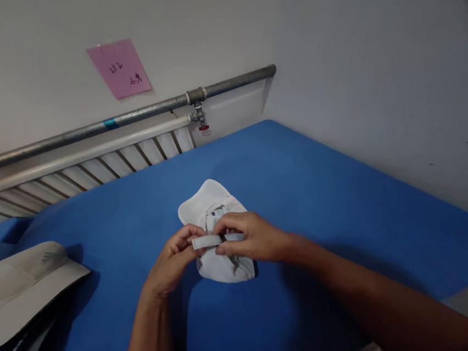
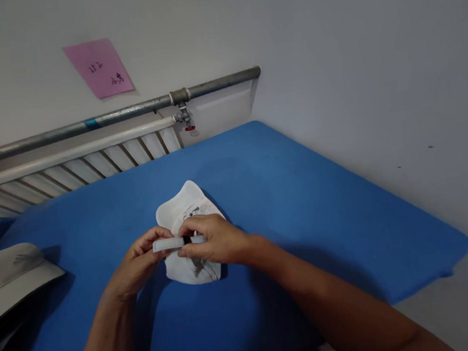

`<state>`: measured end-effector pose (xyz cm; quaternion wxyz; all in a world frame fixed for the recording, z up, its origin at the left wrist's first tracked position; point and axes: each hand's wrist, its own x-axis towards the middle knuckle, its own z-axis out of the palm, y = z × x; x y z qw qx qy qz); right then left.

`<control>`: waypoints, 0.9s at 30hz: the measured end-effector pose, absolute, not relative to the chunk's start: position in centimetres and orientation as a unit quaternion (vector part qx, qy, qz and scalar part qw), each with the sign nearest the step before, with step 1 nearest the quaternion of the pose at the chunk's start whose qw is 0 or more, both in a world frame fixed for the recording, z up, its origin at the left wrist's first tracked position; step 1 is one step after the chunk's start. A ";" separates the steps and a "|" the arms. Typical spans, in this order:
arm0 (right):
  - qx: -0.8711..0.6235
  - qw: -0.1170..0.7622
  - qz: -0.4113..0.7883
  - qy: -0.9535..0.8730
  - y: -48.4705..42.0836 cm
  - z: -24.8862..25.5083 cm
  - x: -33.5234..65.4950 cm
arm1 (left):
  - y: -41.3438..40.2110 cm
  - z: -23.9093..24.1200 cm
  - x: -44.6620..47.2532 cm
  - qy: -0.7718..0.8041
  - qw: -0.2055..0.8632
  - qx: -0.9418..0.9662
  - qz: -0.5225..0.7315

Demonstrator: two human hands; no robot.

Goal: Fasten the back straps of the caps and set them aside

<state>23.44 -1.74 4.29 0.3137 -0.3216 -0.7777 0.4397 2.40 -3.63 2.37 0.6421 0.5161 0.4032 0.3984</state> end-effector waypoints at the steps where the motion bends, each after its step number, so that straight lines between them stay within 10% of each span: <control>1: -0.330 0.318 0.467 -0.756 -1.6 4.3 23.6 | -3.6 2.4 2.1 0.403 0.639 0.517 0.403; 17: -0.333 0.271 0.424 -0.797 -1.5 4.7 23.9 | -4.1 3.2 1.9 0.414 0.597 0.586 0.360; 27: -0.320 0.181 0.672 -0.642 -1.1 5.4 24.6 | -4.6 3.3 2.0 0.372 0.649 0.547 0.375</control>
